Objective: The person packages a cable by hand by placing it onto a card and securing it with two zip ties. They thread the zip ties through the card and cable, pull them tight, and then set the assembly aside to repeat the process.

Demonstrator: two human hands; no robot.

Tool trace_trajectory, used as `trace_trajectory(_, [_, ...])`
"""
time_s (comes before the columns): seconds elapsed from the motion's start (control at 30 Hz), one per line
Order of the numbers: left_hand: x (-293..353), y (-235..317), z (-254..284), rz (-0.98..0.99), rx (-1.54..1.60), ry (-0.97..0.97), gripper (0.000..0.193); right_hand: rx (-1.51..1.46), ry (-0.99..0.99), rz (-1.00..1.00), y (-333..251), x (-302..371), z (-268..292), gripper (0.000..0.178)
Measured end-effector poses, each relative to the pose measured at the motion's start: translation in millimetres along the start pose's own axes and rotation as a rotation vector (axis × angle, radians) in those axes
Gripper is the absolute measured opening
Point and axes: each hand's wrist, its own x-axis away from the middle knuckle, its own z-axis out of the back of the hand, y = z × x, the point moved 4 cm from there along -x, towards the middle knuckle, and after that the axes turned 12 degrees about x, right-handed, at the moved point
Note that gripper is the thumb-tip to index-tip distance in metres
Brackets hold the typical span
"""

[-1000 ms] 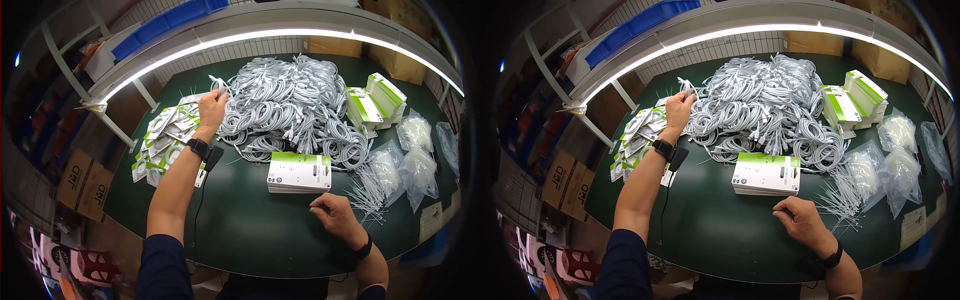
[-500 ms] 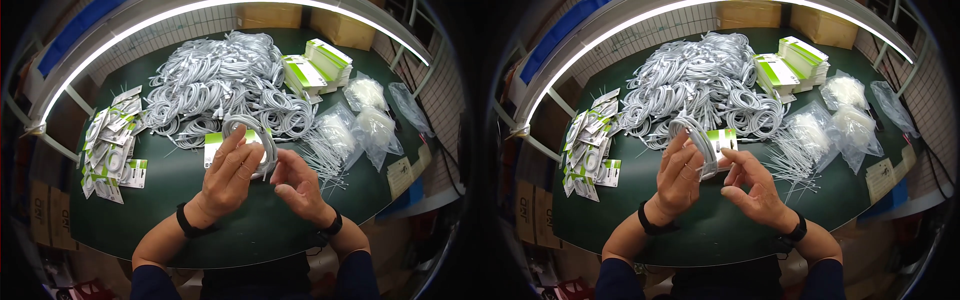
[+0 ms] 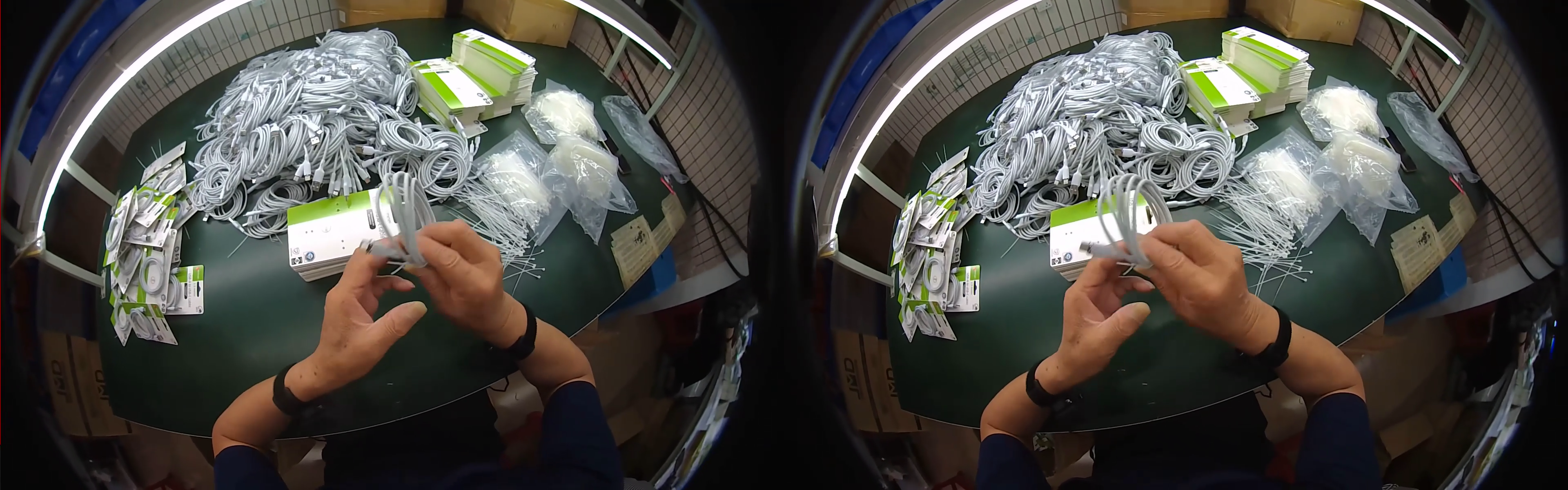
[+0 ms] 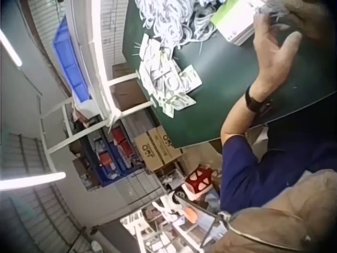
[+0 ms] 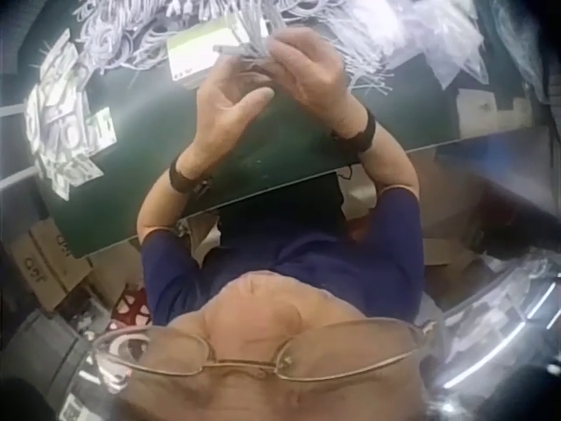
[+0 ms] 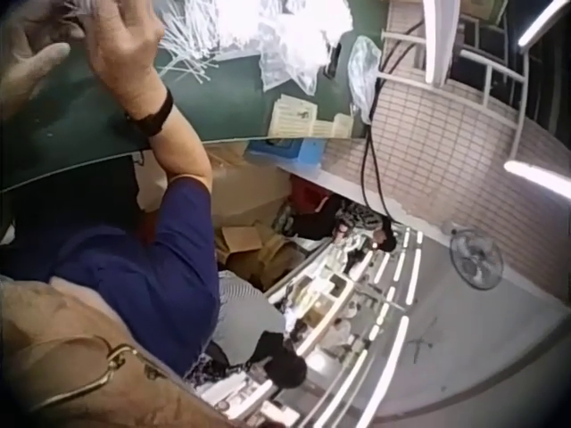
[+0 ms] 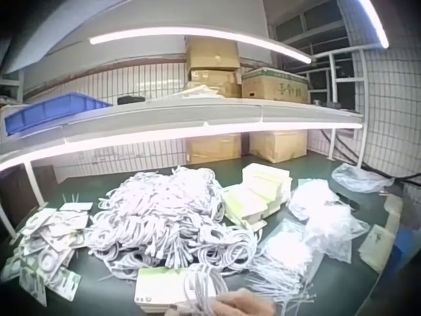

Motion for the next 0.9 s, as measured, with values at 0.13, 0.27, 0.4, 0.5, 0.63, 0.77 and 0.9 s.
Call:
trace_trajectory(0.13, [3.4, 2.6, -5.6, 0.000, 0.184, 0.201, 0.034, 0.269, -0.049, 0.277, -20.5, -5.4, -0.8, 0.032])
trace_trajectory(0.27, [6.1, -13.8, 13.7, 0.067, 0.529, 0.258, 0.029, 0.193, -0.036, 0.270, -27.7, 1.9, -6.5, 0.029])
trace_trajectory(0.4, [-8.5, -4.2, 40.5, -0.063, 0.518, 0.206, 0.033, -0.144, -0.087, 0.057, -22.1, 8.6, -3.1, 0.022])
trace_trajectory(0.5, [-12.4, -2.5, 43.3, -0.086, 0.509, 0.129, 0.034, -0.335, -0.347, -0.206, -14.8, 12.3, -5.4, 0.026])
trace_trajectory(0.63, [-7.4, -2.9, 35.6, -0.025, 0.358, 0.003, 0.038, -0.633, -0.676, -0.492, -9.3, 13.2, -26.1, 0.045])
trace_trajectory(0.77, [-5.2, -9.3, 17.1, 0.057, 0.291, 0.059, 0.046, -0.710, -0.513, -0.580, -6.6, 14.3, -27.8, 0.051])
trace_trajectory(0.9, [-1.7, -19.7, 25.7, 0.160, 0.259, 0.189, 0.054, -0.581, -0.498, -0.704, 6.7, 20.2, -29.7, 0.054])
